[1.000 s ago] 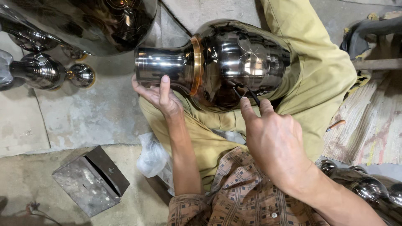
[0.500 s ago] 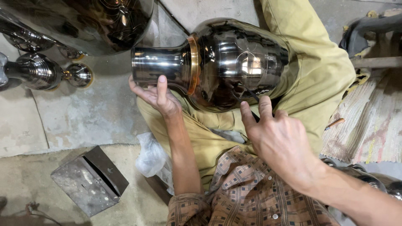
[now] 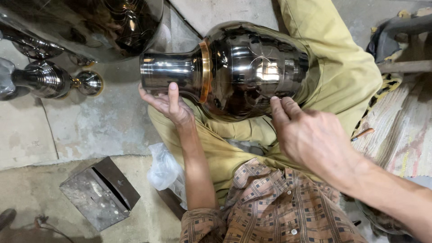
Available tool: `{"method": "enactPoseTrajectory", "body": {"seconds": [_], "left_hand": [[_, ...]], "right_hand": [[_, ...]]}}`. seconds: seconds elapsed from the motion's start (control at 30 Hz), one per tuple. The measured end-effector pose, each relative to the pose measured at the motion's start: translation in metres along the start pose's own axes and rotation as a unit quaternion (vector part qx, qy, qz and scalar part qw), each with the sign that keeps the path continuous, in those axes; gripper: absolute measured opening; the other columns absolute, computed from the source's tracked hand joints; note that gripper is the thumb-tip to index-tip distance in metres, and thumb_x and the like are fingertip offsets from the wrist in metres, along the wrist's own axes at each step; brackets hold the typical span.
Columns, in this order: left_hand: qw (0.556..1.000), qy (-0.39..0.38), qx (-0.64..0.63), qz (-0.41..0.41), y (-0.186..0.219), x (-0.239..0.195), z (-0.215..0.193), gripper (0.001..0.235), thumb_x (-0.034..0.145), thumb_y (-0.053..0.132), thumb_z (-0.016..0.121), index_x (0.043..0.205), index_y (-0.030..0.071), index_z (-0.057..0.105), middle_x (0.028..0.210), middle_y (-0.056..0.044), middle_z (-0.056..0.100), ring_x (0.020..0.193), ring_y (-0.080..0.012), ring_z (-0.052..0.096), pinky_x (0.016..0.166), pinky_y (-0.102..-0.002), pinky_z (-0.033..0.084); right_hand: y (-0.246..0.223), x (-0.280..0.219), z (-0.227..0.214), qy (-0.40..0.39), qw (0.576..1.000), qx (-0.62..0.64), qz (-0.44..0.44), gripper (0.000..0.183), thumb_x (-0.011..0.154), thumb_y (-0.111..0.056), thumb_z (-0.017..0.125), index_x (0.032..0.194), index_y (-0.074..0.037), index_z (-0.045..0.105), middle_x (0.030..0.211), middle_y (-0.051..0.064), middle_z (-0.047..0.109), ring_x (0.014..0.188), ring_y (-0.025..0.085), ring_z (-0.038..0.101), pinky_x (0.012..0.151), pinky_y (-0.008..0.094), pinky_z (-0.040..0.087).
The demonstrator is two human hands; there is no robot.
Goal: The person sits cross-legged and uses a small hand tool to engrave curved lines and circular patterns onto the surface of a polished metal vase. They rotate the vase to access different areas and continue carving the design.
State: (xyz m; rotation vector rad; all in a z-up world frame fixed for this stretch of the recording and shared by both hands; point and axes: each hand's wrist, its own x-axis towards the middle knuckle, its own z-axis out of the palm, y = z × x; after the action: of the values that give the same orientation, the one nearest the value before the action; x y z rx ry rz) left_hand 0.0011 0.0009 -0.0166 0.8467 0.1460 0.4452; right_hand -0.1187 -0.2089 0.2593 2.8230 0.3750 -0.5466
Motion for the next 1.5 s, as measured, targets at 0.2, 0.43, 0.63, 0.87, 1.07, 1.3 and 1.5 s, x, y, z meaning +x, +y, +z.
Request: {"method": "enactPoseTrajectory", "body": {"seconds": [0.2,0.43,0.63,0.87,1.07,1.3,1.5], "left_hand": [[1.000,0.003,-0.011,0.000,-0.001,0.000,-0.001,0.084,0.082,0.000,0.079,0.152,0.010,0.034,0.129,-0.011,0.057,0.117,-0.0241,0.058,0.107,-0.036,0.053],[1.000,0.015,-0.005,-0.004,-0.001,-0.001,-0.004,0.085,0.081,-0.002,0.079,0.152,0.010,0.034,0.129,-0.010,0.057,0.115,-0.0229,0.059,0.105,-0.034,0.054],[1.000,0.014,0.007,0.014,-0.005,0.003,-0.006,0.085,0.081,-0.001,0.080,0.152,0.010,0.036,0.128,-0.011,0.057,0.111,-0.0243,0.059,0.100,-0.036,0.055],[1.000,0.012,0.018,0.008,-0.001,0.002,-0.004,0.084,0.080,0.002,0.082,0.151,0.011,0.037,0.129,-0.011,0.055,0.114,-0.0256,0.059,0.103,-0.040,0.056],[1.000,0.010,0.015,-0.008,0.005,0.000,0.001,0.085,0.081,0.003,0.082,0.152,0.013,0.035,0.132,-0.010,0.056,0.117,-0.0251,0.059,0.108,-0.040,0.054],[1.000,0.000,0.024,-0.013,0.010,-0.001,0.005,0.086,0.083,0.003,0.081,0.154,0.013,0.032,0.134,-0.010,0.056,0.119,-0.0244,0.058,0.110,-0.040,0.052],[1.000,0.000,0.022,-0.014,0.010,-0.001,0.005,0.087,0.083,0.003,0.081,0.154,0.011,0.031,0.136,-0.010,0.054,0.120,-0.0240,0.057,0.110,-0.040,0.051]], "right_hand": [[-0.012,-0.002,0.004,0.003,0.999,0.025,0.035,0.075,0.073,-0.001,0.047,0.148,0.001,0.050,0.142,0.027,0.058,0.043,0.014,0.057,0.024,0.024,0.045],[0.011,0.004,0.005,-0.006,1.000,0.014,-0.001,0.069,0.085,0.006,0.041,0.151,-0.011,0.051,0.147,0.020,0.056,0.036,0.010,0.056,0.022,0.024,0.044],[0.029,0.011,0.006,-0.054,0.993,-0.088,-0.052,0.075,0.086,0.008,0.037,0.155,-0.020,0.047,0.154,0.017,0.048,0.035,0.005,0.055,0.021,0.019,0.042],[0.032,0.021,-0.006,-0.119,0.987,-0.072,-0.084,0.053,0.103,-0.006,0.030,0.154,-0.011,0.044,0.141,0.020,0.054,0.040,0.011,0.059,0.026,0.025,0.044],[0.035,0.027,-0.005,-0.069,0.983,-0.105,-0.136,0.050,0.097,-0.004,0.035,0.145,-0.010,0.049,0.141,0.027,0.055,0.035,0.010,0.054,0.023,0.027,0.043],[0.039,0.030,-0.001,-0.190,0.950,-0.170,-0.179,0.041,0.096,0.002,0.042,0.135,-0.002,0.055,0.061,0.000,0.057,0.043,0.009,0.047,0.034,0.027,0.038],[0.039,0.030,-0.004,-0.080,0.960,-0.188,-0.193,0.033,0.097,0.003,0.047,0.129,0.007,0.055,0.051,-0.001,0.051,0.038,0.008,0.048,0.030,0.026,0.040]]}}
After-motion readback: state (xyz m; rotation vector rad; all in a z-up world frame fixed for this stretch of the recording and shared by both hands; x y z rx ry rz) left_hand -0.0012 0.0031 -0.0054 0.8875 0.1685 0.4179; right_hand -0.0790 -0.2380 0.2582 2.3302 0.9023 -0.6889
